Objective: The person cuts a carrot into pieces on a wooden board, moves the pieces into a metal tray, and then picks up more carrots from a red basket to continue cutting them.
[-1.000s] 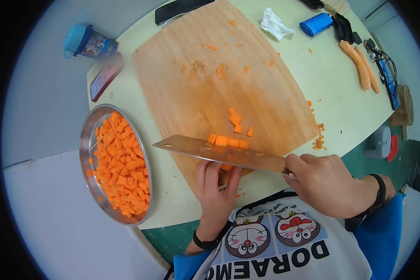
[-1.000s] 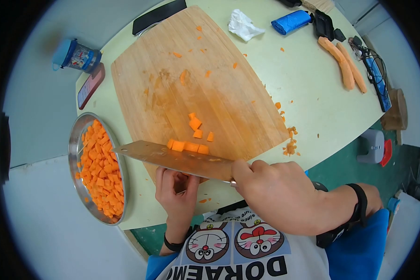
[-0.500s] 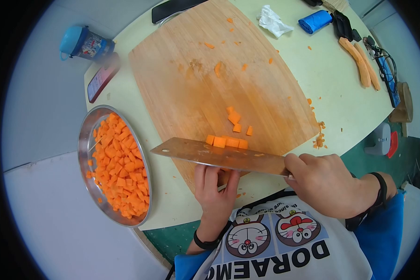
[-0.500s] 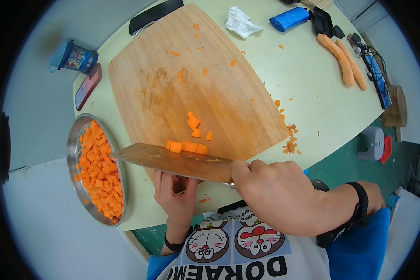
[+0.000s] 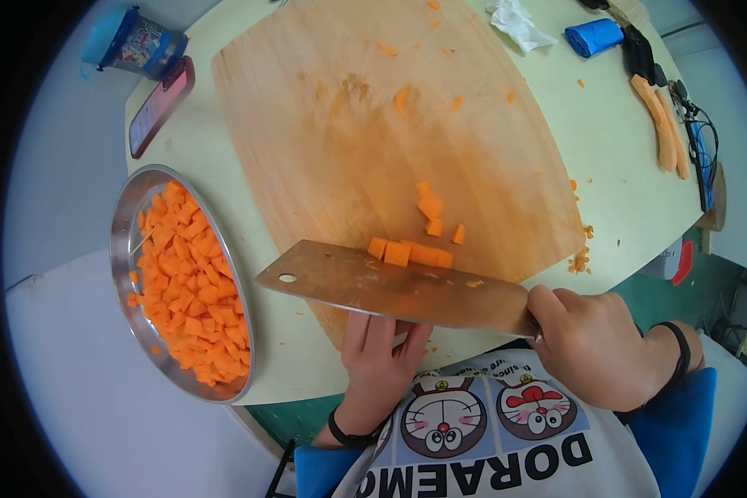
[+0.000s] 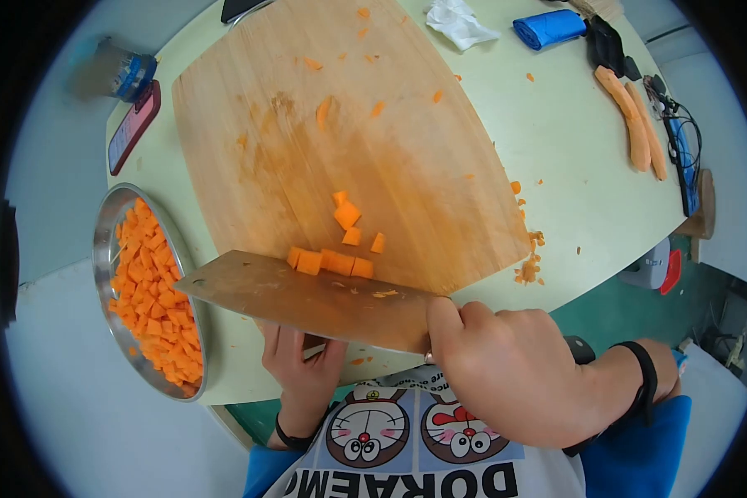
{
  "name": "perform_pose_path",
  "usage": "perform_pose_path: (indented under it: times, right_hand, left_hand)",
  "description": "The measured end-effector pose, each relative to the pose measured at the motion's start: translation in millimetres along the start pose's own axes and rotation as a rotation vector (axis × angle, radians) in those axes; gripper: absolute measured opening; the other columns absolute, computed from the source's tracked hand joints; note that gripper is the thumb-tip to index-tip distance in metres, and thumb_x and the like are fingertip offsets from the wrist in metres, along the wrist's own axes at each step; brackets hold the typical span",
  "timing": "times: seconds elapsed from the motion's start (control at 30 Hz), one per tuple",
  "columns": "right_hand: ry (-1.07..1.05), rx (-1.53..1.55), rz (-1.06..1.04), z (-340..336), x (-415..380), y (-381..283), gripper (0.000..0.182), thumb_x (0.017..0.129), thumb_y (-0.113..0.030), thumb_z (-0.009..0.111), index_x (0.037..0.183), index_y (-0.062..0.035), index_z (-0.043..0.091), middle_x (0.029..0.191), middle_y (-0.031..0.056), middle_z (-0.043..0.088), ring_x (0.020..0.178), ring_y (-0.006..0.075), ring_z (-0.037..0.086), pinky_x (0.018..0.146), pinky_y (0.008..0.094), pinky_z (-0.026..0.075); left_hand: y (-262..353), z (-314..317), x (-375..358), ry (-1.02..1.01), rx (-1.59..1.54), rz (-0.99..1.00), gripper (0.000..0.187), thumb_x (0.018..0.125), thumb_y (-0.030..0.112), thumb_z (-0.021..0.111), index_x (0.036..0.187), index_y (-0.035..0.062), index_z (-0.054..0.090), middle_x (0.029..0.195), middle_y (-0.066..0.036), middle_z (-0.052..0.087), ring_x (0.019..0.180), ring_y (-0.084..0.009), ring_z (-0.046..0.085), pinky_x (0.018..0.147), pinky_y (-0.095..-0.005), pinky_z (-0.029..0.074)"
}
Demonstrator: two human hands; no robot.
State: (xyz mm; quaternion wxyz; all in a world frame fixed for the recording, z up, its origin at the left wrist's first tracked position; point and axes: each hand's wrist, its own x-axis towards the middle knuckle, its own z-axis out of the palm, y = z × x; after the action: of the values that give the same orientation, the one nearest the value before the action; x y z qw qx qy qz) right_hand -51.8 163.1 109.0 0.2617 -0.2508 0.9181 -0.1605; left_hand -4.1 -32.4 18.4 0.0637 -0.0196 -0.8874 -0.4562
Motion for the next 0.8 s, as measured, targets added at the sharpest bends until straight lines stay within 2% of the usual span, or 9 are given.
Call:
perform_pose_path:
  times: [0.2,0.27,0.4,0.5,0.6,0.67,0.8]
  right_hand:
    - [-0.006,-0.019,0.018,3.3,5.8,-2.8,0.021,0.073,-0.012,0.062,0.073,-0.0015,0.043,0.052,0.0080,0.049,0.042,0.0237,0.055,0.036,0.0329,0.041]
    - [0.030,-0.007,-0.015,4.0,13.1,-4.3,0.021,0.073,-0.011,0.061,0.072,-0.0012,0.043,0.052,0.0084,0.050,0.042,0.0238,0.055,0.035,0.0325,0.042]
    - [0.019,-0.060,-0.009,3.3,21.6,-7.0,0.021,0.074,-0.011,0.061,0.071,-0.0008,0.043,0.052,0.0095,0.051,0.042,0.0238,0.056,0.036,0.0319,0.042]
    - [0.052,-0.054,0.010,7.5,19.5,-7.9,0.019,0.074,-0.010,0.060,0.071,-0.0001,0.044,0.052,0.0113,0.052,0.043,0.0252,0.057,0.037,0.0326,0.043]
    - [0.122,-0.011,-0.026,9.9,19.1,-6.4,0.015,0.074,-0.007,0.058,0.073,0.0011,0.046,0.052,0.0138,0.053,0.046,0.0286,0.057,0.040,0.0349,0.045]
    - [-0.005,0.038,0.047,1.4,24.0,0.4,0.015,0.078,-0.013,0.059,0.079,-0.0015,0.049,0.059,0.0129,0.054,0.053,0.0313,0.056,0.048,0.0383,0.045]
    - [0.070,0.050,0.010,-1.6,19.1,-4.9,0.015,0.081,-0.014,0.057,0.080,-0.0011,0.050,0.059,0.0133,0.054,0.055,0.0319,0.056,0.049,0.0390,0.045]
  left_hand:
    - [-0.9,-2.7,1.9,-0.048,0.032,0.065,0.034,0.066,-0.002,0.071,0.098,-0.0050,0.059,0.100,-0.017,0.055,0.083,-0.0278,0.059,0.067,-0.0314,0.050]
    - [2.0,-1.0,2.8,-0.031,-0.042,0.009,0.033,0.066,-0.002,0.071,0.096,-0.0047,0.059,0.099,-0.016,0.055,0.079,-0.0274,0.060,0.066,-0.0319,0.050]
    - [-3.3,1.6,-0.6,-0.008,-0.024,0.053,0.032,0.066,-0.001,0.072,0.095,-0.0047,0.058,0.097,-0.016,0.055,0.075,-0.0262,0.060,0.062,-0.0310,0.050]
    - [-2.5,5.0,0.1,0.025,0.023,0.074,0.033,0.066,0.000,0.074,0.094,-0.0051,0.057,0.096,-0.015,0.055,0.074,-0.0253,0.059,0.060,-0.0300,0.049]
    - [-3.7,7.6,-0.8,0.045,-0.059,0.037,0.035,0.066,0.003,0.075,0.094,-0.0052,0.057,0.095,-0.015,0.054,0.074,-0.0250,0.058,0.061,-0.0296,0.048]
    - [-4.6,10.2,0.9,0.110,0.030,0.081,0.035,0.066,0.005,0.075,0.095,-0.0046,0.057,0.096,-0.014,0.054,0.073,-0.0237,0.058,0.061,-0.0289,0.049]
    - [-0.3,8.6,-0.5,0.148,0.062,0.088,0.038,0.065,0.006,0.076,0.097,-0.0040,0.058,0.096,-0.014,0.055,0.073,-0.0208,0.058,0.061,-0.0280,0.049]
